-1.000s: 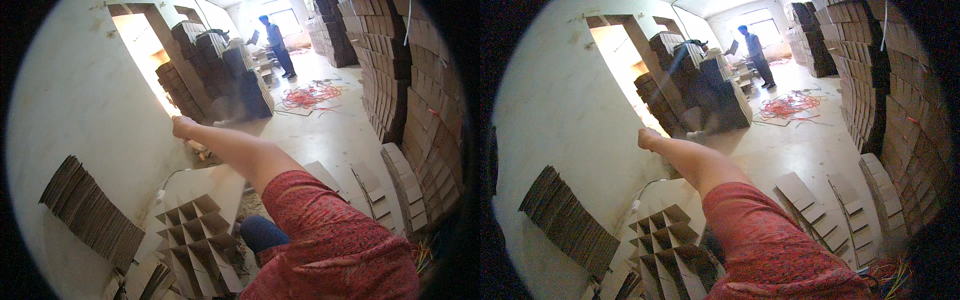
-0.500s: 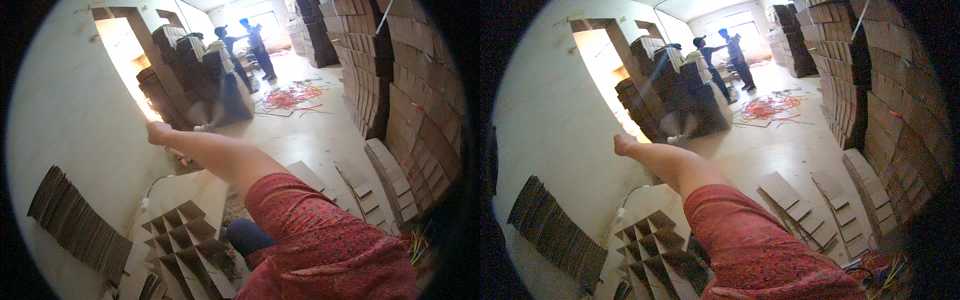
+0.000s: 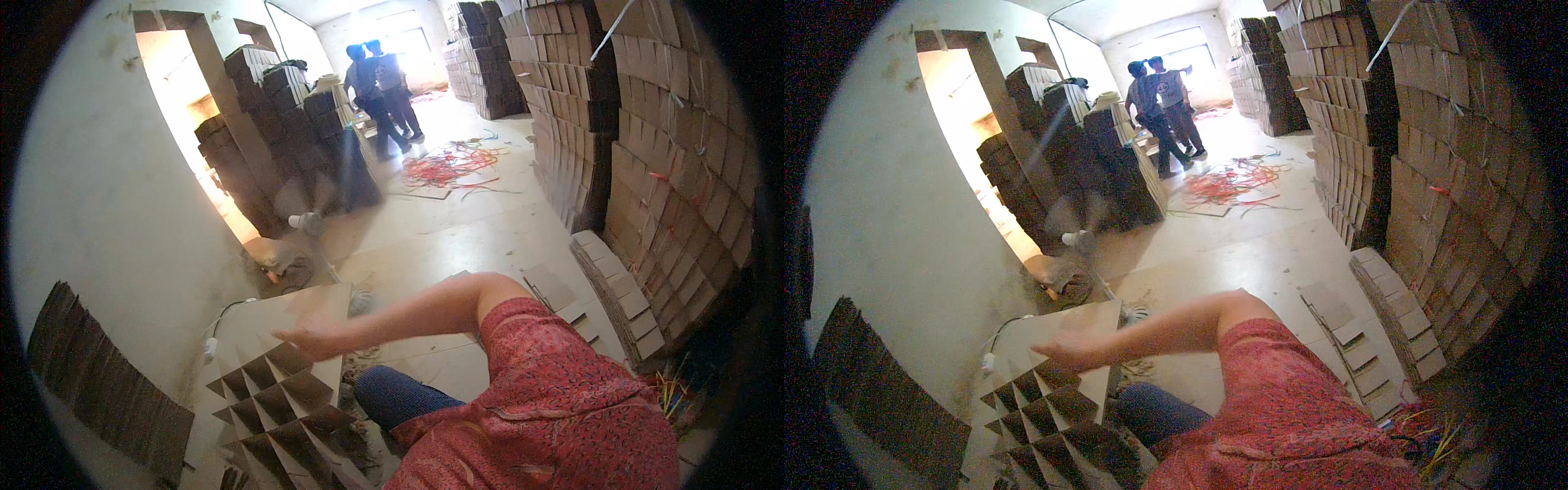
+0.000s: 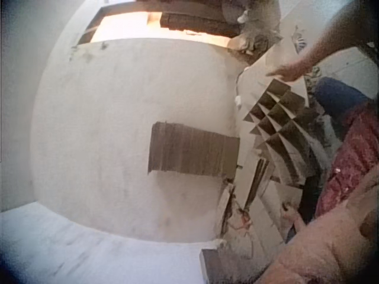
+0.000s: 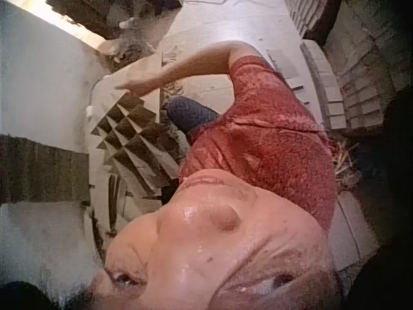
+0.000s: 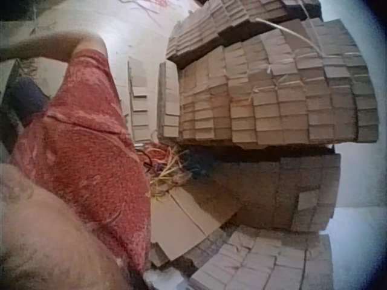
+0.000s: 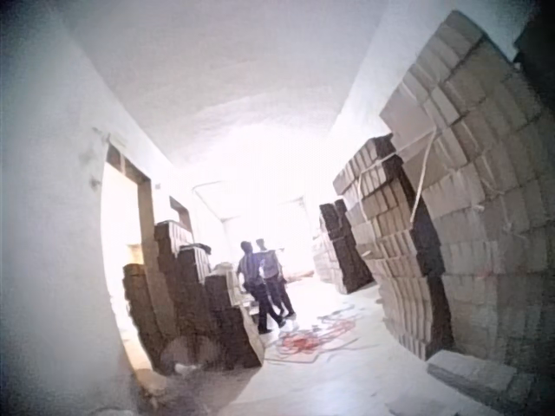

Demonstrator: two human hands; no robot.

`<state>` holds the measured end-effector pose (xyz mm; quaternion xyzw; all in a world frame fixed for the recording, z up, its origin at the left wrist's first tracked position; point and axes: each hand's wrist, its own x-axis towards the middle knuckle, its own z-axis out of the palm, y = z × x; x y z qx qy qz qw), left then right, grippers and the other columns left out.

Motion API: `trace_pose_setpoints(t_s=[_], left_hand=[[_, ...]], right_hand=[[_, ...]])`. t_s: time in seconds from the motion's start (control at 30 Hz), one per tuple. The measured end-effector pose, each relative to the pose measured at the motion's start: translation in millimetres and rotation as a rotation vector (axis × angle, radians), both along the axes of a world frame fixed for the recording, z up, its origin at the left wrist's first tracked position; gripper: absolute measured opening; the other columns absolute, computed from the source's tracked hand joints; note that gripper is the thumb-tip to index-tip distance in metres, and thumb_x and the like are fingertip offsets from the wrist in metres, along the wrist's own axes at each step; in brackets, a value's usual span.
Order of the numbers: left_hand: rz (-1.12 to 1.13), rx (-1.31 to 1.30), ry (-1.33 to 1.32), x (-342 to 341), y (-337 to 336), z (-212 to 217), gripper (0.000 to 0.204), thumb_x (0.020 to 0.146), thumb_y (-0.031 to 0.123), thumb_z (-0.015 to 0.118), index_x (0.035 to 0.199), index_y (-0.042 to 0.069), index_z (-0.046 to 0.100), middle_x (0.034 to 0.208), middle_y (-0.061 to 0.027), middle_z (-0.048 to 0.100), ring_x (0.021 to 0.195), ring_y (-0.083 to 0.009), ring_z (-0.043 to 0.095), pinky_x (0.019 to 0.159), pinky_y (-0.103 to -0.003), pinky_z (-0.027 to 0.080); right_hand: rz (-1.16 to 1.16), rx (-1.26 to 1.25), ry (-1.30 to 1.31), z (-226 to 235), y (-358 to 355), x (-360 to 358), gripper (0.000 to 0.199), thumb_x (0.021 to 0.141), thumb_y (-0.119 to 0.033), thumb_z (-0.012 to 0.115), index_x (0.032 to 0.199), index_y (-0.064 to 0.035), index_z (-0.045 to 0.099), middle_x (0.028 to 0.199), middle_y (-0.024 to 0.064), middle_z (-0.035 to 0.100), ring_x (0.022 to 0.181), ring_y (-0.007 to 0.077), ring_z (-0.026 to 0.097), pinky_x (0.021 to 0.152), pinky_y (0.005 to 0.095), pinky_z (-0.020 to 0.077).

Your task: The person sits on the floor and repeatedly folds and inserts pre-cut cardboard dividers into a larger cardboard sheet to form a multi-compartment structure. The person handles each divider one at a time, aligning and pressing them into place.

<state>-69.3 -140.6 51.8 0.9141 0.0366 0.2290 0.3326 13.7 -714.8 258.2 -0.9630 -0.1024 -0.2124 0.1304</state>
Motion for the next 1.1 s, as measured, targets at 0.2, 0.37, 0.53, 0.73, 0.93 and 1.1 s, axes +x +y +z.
trace_pose_setpoints(t_s=[0.2, 0.37, 0.53, 0.73, 0.93, 1.1], left_hand=[[0.077, 0.003, 0.044, -8.3, -12.5, 16.8, 0.023, 0.088, 0.012, 0.057, 0.103, -0.003, 0.065, 0.094, -0.0196, 0.066, 0.086, -0.0313, 0.060, 0.079, -0.039, 0.049], [0.083, 0.015, 0.073, -6.5, -19.6, 23.3, 0.024, 0.088, 0.013, 0.057, 0.103, -0.004, 0.064, 0.094, -0.0200, 0.065, 0.085, -0.0322, 0.060, 0.078, -0.039, 0.048], [0.106, 0.010, 0.090, -7.6, -20.3, 24.5, 0.025, 0.088, 0.014, 0.057, 0.104, -0.004, 0.064, 0.094, -0.0204, 0.065, 0.085, -0.0331, 0.060, 0.077, -0.040, 0.048], [0.125, 0.012, 0.120, -5.8, -17.5, 21.9, 0.026, 0.089, 0.015, 0.057, 0.104, -0.005, 0.063, 0.095, -0.0209, 0.065, 0.084, -0.0342, 0.059, 0.077, -0.040, 0.048], [0.119, -0.011, 0.103, -8.0, -19.2, 27.6, 0.025, 0.088, 0.014, 0.057, 0.102, -0.005, 0.064, 0.093, -0.0215, 0.065, 0.084, -0.0353, 0.060, 0.075, -0.041, 0.048], [0.087, 0.012, 0.081, -6.4, -15.6, 23.7, 0.026, 0.087, 0.014, 0.057, 0.103, -0.005, 0.064, 0.094, -0.0221, 0.065, 0.084, -0.0364, 0.060, 0.076, -0.041, 0.049]], right_hand=[[0.064, 0.009, 0.280, -117.4, 7.6, -31.7, 0.056, 0.076, -0.011, 0.057, 0.129, -0.0011, 0.044, 0.097, 0.0189, 0.056, 0.094, 0.0362, 0.055, 0.071, 0.0432, 0.0471], [0.130, -0.008, 0.039, -178.2, 12.6, -53.5, 0.042, 0.074, -0.014, 0.063, 0.112, 0.0000, 0.052, 0.093, 0.0158, 0.053, 0.091, 0.0327, 0.053, 0.078, 0.0437, 0.0444], [0.103, 0.077, 0.006, -190.5, 12.7, -45.7, 0.040, 0.073, -0.015, 0.064, 0.109, 0.0001, 0.053, 0.096, 0.0161, 0.053, 0.096, 0.0332, 0.052, 0.082, 0.0433, 0.0434], [0.104, 0.088, -0.036, -200.7, 10.5, -46.9, 0.035, 0.075, -0.019, 0.063, 0.103, -0.0011, 0.054, 0.097, 0.0158, 0.052, 0.097, 0.0330, 0.050, 0.083, 0.0433, 0.0432], [0.092, 0.079, 0.004, -193.1, 14.3, -49.0, 0.036, 0.074, -0.015, 0.063, 0.106, 0.0011, 0.056, 0.098, 0.0164, 0.054, 0.099, 0.0333, 0.051, 0.086, 0.0426, 0.0426], [0.104, 0.089, -0.018, -194.1, 14.7, -50.5, 0.035, 0.076, -0.015, 0.062, 0.106, 0.0010, 0.056, 0.098, 0.0158, 0.053, 0.098, 0.0331, 0.051, 0.086, 0.0426, 0.0420]])
